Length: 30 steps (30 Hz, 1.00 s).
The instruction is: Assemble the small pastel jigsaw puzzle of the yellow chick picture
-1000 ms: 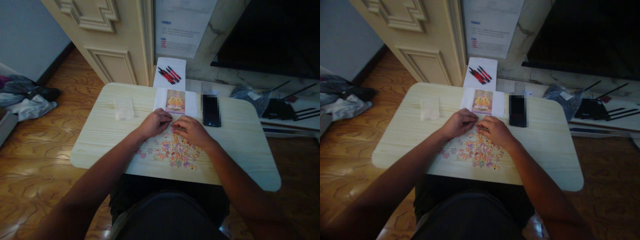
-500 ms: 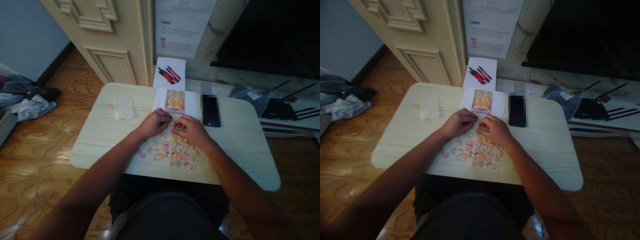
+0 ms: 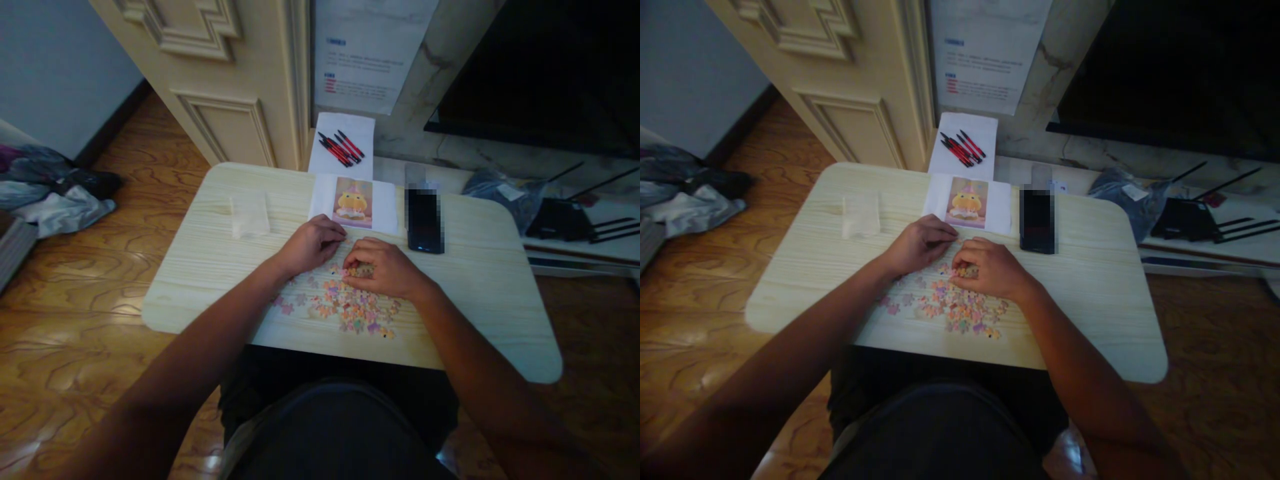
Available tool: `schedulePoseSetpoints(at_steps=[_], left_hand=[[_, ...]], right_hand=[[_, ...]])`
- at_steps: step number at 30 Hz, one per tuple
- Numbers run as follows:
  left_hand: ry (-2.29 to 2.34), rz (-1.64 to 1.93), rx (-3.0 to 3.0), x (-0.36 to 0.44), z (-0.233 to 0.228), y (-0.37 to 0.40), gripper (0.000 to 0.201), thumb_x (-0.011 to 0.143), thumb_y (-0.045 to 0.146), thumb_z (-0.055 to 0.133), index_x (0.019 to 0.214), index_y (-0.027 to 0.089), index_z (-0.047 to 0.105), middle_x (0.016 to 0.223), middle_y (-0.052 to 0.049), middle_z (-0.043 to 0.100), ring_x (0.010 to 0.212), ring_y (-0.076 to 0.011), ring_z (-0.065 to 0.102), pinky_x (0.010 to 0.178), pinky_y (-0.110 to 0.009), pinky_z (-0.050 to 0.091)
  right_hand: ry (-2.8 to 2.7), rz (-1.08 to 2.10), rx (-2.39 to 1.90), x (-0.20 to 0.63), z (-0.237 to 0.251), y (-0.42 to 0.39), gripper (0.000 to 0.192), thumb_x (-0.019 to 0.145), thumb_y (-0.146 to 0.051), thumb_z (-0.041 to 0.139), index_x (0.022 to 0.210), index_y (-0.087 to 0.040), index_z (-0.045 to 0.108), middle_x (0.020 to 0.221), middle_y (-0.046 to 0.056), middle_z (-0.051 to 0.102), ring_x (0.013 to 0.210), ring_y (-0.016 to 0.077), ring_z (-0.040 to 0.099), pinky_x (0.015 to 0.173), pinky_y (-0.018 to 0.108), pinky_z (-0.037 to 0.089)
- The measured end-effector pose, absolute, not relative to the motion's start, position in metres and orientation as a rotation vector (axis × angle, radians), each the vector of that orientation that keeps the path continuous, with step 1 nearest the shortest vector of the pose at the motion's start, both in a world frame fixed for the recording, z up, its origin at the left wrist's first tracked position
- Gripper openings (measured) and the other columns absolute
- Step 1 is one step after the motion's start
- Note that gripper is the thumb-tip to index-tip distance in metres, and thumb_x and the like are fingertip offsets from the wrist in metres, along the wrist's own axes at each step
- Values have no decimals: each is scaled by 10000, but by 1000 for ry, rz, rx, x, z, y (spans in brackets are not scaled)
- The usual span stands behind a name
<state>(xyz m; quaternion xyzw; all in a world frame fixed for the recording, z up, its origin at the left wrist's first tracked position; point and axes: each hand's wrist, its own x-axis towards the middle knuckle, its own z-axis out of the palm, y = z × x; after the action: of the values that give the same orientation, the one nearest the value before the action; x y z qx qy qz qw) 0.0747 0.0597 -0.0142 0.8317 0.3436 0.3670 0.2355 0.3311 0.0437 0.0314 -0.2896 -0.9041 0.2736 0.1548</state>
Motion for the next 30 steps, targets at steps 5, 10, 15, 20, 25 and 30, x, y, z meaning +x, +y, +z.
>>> schedulePoseSetpoints(at_steps=[5,10,15,20,25,30], left_hand=[[997,962,2148,72,-10,60,292,960,148,659,1118,202,899,1174,-122,864,1099,-242,791,1056,-452,655],[1011,1005,1884,67,-9,62,241,924,186,697,1071,171,888,1132,-120,863,995,-205,804,974,-401,672],[1026,969,1707,54,-4,66,140,898,241,765,964,170,866,1000,-88,856,878,-171,782,870,-346,661],[991,869,1739,45,4,67,128,833,283,866,912,184,849,948,-65,816,838,-162,737,800,-321,625],[965,770,1895,44,7,66,160,839,262,885,989,209,875,1019,-57,765,924,-170,713,898,-342,591],[930,672,1988,44,10,65,210,829,297,949,1011,228,871,1043,-42,709,969,-186,673,938,-346,557]], right_hand=[[-2414,768,-857,333,30,47,87,1022,-226,701,985,-213,779,973,58,758,872,206,702,817,352,529],[-2258,684,-1051,340,33,52,126,1014,-286,697,962,-210,781,857,25,723,663,150,595,673,327,462],[-2123,736,-1156,343,37,53,174,1009,-333,686,922,-220,786,794,21,745,635,155,604,639,322,457],[-1987,755,-1225,342,35,54,224,1003,-392,701,904,-210,788,695,5,707,562,144,548,575,310,400],[-2042,872,-1225,348,35,58,257,990,-408,695,853,-204,771,686,10,701,581,147,575,574,301,397],[-2266,1086,-1194,364,41,65,185,936,-359,725,872,-197,789,706,8,733,622,142,622,636,293,450]])
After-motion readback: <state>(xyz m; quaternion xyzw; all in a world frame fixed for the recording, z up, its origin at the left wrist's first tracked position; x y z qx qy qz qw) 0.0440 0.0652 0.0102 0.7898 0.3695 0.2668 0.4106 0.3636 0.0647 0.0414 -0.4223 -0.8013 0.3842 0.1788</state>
